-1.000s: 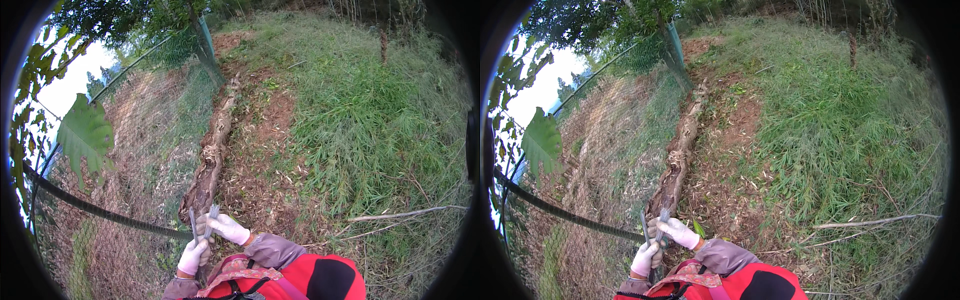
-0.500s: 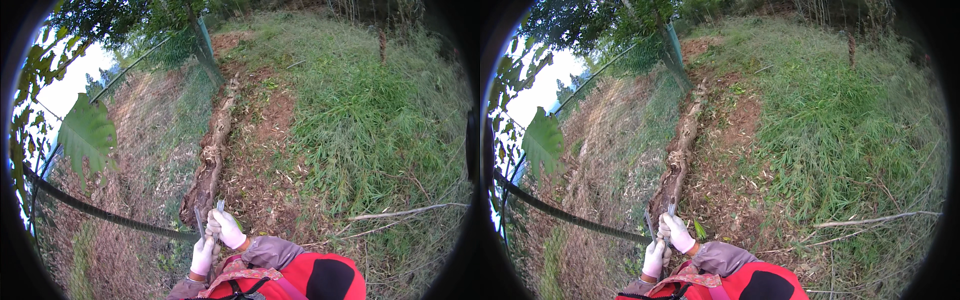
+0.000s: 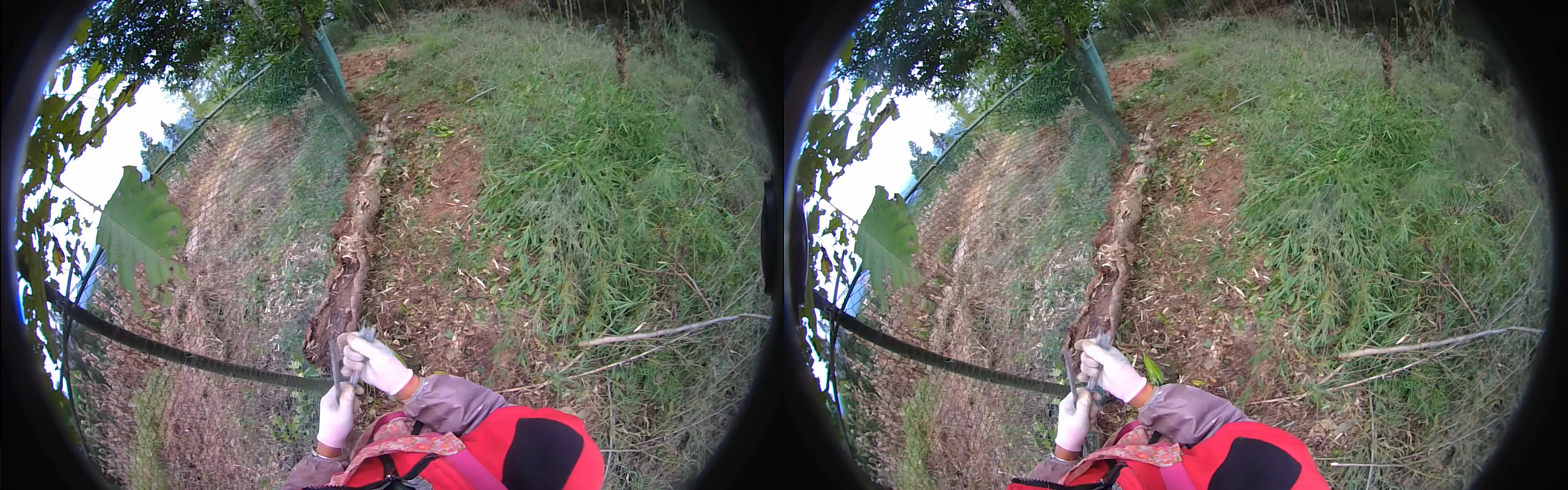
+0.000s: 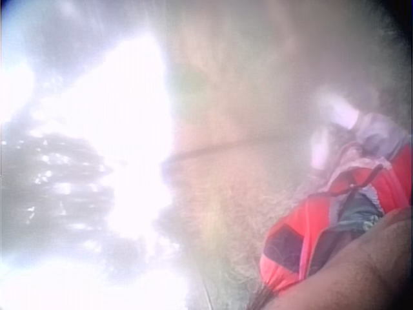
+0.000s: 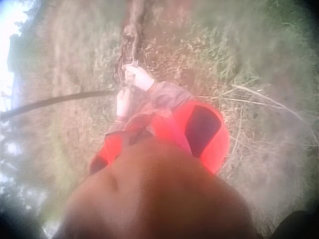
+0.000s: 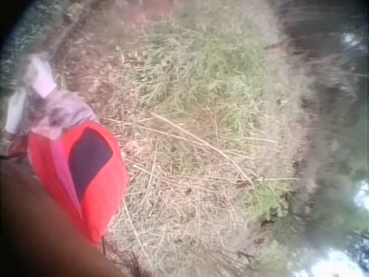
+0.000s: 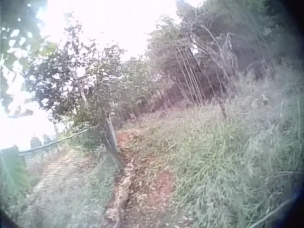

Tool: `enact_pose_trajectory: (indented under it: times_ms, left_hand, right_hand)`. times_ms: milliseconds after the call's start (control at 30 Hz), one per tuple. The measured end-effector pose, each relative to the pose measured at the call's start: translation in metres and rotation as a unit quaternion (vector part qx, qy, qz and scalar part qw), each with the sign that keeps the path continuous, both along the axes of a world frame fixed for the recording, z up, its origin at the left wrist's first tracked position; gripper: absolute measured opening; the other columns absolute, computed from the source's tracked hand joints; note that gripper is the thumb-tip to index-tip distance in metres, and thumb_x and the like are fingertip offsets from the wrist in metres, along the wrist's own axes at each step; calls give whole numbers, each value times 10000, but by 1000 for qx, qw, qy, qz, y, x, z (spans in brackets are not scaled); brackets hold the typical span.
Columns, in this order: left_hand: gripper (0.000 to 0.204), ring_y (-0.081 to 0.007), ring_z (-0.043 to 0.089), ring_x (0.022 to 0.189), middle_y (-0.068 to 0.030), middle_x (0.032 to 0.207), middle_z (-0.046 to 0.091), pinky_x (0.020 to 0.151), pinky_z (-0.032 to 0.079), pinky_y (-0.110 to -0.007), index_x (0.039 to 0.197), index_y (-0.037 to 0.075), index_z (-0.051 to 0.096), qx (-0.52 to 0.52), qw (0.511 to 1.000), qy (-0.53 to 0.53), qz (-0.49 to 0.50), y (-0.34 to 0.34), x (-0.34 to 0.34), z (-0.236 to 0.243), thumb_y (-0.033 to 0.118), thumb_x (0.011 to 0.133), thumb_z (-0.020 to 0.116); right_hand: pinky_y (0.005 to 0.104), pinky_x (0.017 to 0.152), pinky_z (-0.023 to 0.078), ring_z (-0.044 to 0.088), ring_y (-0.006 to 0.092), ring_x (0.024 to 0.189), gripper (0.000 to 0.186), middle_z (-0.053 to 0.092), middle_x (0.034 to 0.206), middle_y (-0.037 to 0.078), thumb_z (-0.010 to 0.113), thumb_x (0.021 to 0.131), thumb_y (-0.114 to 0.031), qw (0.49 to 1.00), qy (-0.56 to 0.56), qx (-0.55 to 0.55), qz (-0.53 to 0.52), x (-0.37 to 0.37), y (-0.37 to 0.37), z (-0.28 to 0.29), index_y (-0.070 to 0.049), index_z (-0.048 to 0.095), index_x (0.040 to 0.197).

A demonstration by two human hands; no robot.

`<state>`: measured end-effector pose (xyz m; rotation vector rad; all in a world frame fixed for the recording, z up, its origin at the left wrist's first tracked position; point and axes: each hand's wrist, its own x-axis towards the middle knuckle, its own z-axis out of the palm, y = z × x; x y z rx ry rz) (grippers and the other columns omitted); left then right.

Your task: The person walks along a green mesh fence on a sloped outdoor path, then uses thin metal rods to secure the fence to a horizontal bamboo pole. They repeatedly insert the rods through the mesh and bend them to fasten the fence in place.

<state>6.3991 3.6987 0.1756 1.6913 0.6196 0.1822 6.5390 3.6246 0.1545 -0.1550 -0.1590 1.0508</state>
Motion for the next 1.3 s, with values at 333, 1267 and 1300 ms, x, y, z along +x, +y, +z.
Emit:
enact_pose_trajectory:
  times_ms: [333,1267,1300]
  left_hand:
    - [195,-153,495,512,-115,582,501,516,422,-339,947,-21,593,221,972,-5,-77,-1,3,-17,164,912,544]
    - [254,-48,282,401,32,576,374,368,216,-202,975,64,496,-201,979,-41,11,-16,-2,26,315,952,520]
    - [253,-49,284,402,30,575,375,369,217,-201,970,64,494,-197,980,-38,2,-17,-3,26,313,946,527]
  right_hand:
    - [233,361,149,166,59,333,512,169,440,-111,496,953,-427,994,54,-81,52,8,-23,10,-227,247,552]
    - [316,912,452,552,176,1102,563,586,1187,91,596,927,-236,933,-359,5,8,6,-25,-11,-12,359,1386]
    - [316,925,444,555,172,1091,534,597,1157,78,593,929,-228,936,-353,-11,3,7,-27,-12,-12,380,1369]
